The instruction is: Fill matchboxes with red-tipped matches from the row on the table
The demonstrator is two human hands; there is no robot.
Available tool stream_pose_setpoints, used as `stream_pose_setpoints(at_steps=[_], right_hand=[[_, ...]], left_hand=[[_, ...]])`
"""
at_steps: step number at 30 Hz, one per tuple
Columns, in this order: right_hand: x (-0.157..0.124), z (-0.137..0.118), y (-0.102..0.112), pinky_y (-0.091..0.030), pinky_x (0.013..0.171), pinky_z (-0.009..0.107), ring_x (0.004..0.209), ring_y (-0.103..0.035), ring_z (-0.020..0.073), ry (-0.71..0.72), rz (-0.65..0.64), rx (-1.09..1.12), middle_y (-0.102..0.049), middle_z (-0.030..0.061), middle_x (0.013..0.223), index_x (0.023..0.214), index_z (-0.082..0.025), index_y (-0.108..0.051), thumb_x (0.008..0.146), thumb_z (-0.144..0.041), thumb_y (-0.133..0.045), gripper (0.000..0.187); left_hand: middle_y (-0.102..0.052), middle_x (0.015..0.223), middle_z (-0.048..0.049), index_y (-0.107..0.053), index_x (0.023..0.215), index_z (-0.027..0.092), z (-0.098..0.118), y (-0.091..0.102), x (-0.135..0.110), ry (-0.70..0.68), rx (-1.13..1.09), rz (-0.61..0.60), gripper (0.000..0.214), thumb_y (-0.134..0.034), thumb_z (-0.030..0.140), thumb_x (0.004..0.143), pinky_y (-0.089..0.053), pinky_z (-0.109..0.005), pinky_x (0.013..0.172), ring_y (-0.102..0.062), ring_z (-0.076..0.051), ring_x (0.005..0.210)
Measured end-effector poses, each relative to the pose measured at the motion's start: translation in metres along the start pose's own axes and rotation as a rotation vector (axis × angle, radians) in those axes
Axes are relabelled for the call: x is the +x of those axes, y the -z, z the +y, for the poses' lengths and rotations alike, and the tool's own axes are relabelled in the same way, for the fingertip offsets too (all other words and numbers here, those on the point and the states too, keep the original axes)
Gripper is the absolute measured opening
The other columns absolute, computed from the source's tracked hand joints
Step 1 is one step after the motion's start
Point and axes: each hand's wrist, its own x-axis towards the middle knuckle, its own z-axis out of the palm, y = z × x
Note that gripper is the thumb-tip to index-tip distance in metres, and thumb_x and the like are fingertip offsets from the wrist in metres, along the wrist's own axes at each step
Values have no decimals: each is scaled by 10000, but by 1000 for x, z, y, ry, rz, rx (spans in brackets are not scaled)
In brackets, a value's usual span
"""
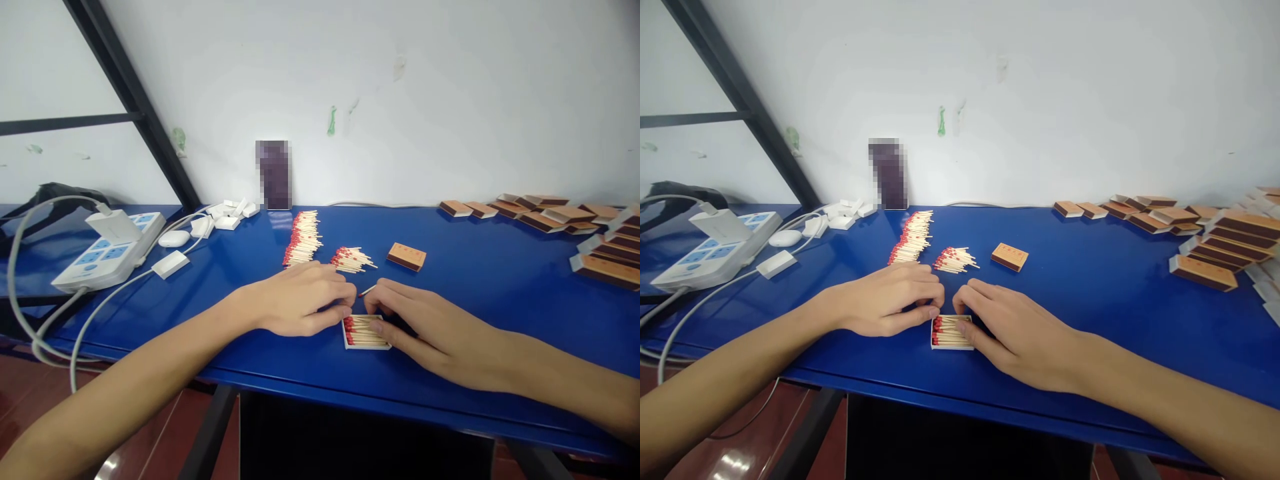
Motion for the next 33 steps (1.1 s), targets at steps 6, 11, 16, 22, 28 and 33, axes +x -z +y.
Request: stream_pose_setpoints(at_steps=[6,11,16,22,28,33], right_hand=[[2,1,-9,-412,670,332,727,-507,172,31,32,-35,-564,21,866,913,-217,-461,991,-291,-392,128],[3,2,-10,-417,703,337,758,-510,173,57,65,-39,-565,24,893,937,-214,-448,992,-257,-386,94],[4,0,-10,-421,691,339,784,-525,189,56,82,-50,-573,38,909,976,-206,-484,1003,-344,-381,174],[5,-3,-10,-409,670,342,717,-500,182,63,64,-99,-569,36,830,916,-199,-495,1003,-360,-373,220],[4,-2,-4,-435,732,368,799,-547,206,37,4,-26,-609,51,905,1012,-205,-530,1004,-403,-375,252],[2,-3,0,-433,782,375,850,-562,203,44,-27,22,-617,40,965,1049,-214,-531,1005,-416,-387,252]], left_hand=[[-581,782,-7,-551,883,187,1,-5,2,-16,44,-9,187,-405,247,983,-373,-320,745,-498,-169,768],[-599,821,-21,-572,944,188,0,-6,2,10,18,-33,211,-383,265,995,-388,-331,774,-520,-177,791],[-614,853,-23,-578,965,189,-1,-7,3,25,-9,-44,207,-391,272,995,-390,-331,790,-532,-179,825],[-605,825,-20,-575,941,182,-1,-6,3,20,-2,-45,229,-390,304,1000,-391,-318,765,-529,-174,799],[-602,824,-17,-570,938,181,3,-3,2,25,9,-35,240,-379,313,1000,-380,-325,767,-527,-171,781],[-589,797,-16,-590,922,184,4,1,1,24,35,-3,333,-465,493,939,-374,-336,759,-519,-179,753]])
